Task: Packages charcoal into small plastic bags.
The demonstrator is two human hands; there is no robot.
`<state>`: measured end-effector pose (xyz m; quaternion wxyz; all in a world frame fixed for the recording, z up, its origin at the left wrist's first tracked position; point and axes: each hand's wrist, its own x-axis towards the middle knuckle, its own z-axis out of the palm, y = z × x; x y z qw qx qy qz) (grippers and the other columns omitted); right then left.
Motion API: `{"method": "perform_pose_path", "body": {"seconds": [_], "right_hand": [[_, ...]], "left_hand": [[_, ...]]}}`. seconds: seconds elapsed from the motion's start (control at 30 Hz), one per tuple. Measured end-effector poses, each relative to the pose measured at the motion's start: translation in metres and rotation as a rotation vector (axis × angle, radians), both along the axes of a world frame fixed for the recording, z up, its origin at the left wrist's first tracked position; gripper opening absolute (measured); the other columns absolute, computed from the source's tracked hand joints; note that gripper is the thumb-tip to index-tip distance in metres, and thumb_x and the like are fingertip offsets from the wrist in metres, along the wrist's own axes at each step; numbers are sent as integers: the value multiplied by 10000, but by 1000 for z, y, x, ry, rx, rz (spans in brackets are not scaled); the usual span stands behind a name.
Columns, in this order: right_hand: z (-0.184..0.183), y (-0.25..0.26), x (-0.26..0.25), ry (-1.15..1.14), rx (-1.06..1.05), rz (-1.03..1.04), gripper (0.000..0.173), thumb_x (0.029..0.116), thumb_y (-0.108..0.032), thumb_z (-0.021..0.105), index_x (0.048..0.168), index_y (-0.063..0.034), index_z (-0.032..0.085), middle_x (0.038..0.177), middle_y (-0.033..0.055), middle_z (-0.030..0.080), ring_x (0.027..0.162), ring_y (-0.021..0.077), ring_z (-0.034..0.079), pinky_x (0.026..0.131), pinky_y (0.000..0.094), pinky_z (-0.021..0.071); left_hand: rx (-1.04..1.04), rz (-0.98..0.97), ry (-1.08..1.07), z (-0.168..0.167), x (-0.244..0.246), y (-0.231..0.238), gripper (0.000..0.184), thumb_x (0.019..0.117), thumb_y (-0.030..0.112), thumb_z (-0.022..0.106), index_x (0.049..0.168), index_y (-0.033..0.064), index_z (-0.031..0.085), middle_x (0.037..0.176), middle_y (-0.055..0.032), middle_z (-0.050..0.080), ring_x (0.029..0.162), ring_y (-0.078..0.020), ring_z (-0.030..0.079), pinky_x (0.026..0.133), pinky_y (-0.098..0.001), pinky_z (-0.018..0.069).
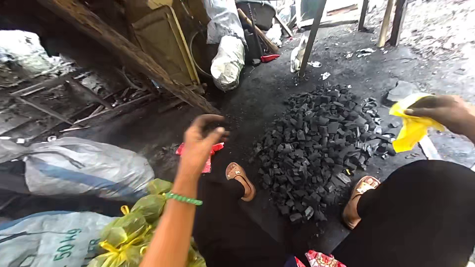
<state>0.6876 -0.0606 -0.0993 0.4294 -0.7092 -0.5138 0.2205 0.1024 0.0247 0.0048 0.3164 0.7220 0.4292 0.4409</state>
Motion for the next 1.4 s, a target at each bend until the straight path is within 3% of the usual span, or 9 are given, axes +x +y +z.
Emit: {"method": "perform_pose_path", "body": {"seconds": [0.1,0.33,0.43,0.63,0.73,0.83,1.0,1.17,1.4], "right_hand": [[77,29,-87,-60,-85,222,144,1032,-72,570,1138,16,614,915,104,653,764,135,614,729,376,550],[46,35,-217,208,-42,634,119,1020,-61,489,1055,-41,600,782,-11,650,678,35,632,654,237,564],[19,24,-234,312,-93,606,132,1018,-26,485,1054,-21,613,805,12,656,695,52,643,674,242,574],[-8,12,-236,393,-230,464,141,1062,-34,460,1042,-21,599,786,44,630,656,81,616,628,252,553],[-17,10,-231,517,-117,448,377,1068,-374,428,1251,-84,582,943,16,683,782,80,668,694,281,591],[-16,-1,-239,592,-86,480,961,765,-832,628,1409,-131,491,1060,-5,712,895,102,700,761,316,614],[-7,-7,-263,339,-178,379,653,836,82,762,1421,13,480,1158,181,680,982,224,695,885,415,590],[9,-9,-254,282,-397,453,203,908,71,682,1106,39,658,915,86,730,801,127,707,787,313,603],[-17,-2,-255,246,-147,227,110,960,9,649,1068,27,664,836,90,687,695,118,649,676,308,572]], "left_hand": [[-35,-170,96,-19,60,7,488,939,63,668,1403,30,519,1407,-166,551,1031,-244,691,871,-436,598],[-87,-421,-45,-86,152,-22,908,803,63,827,1575,58,349,1547,-225,419,1331,-350,514,1060,-519,478],[-244,-351,31,-109,157,-49,691,932,68,722,1543,71,400,1305,-233,631,1110,-366,662,938,-569,544],[-326,-360,170,-130,135,-53,333,1011,147,640,1301,-14,616,1130,-248,686,1003,-375,679,891,-567,536],[-307,-324,195,-116,122,-46,325,1023,211,626,1248,-24,643,1089,-244,686,977,-366,669,870,-557,526],[-401,-304,189,-104,117,-26,350,1002,206,665,1245,-44,645,1104,-238,692,1032,-334,674,956,-542,515],[-459,-371,50,-120,110,-10,336,977,138,689,1250,-49,632,1107,-213,694,1008,-276,677,947,-485,532],[-424,-426,-55,-126,108,-16,349,992,172,675,1285,-14,639,1107,-173,710,989,-227,687,934,-450,544],[-139,-469,363,-129,120,-16,385,994,107,653,1375,61,627,1288,-196,671,1215,-362,629,1059,-603,441]]}}
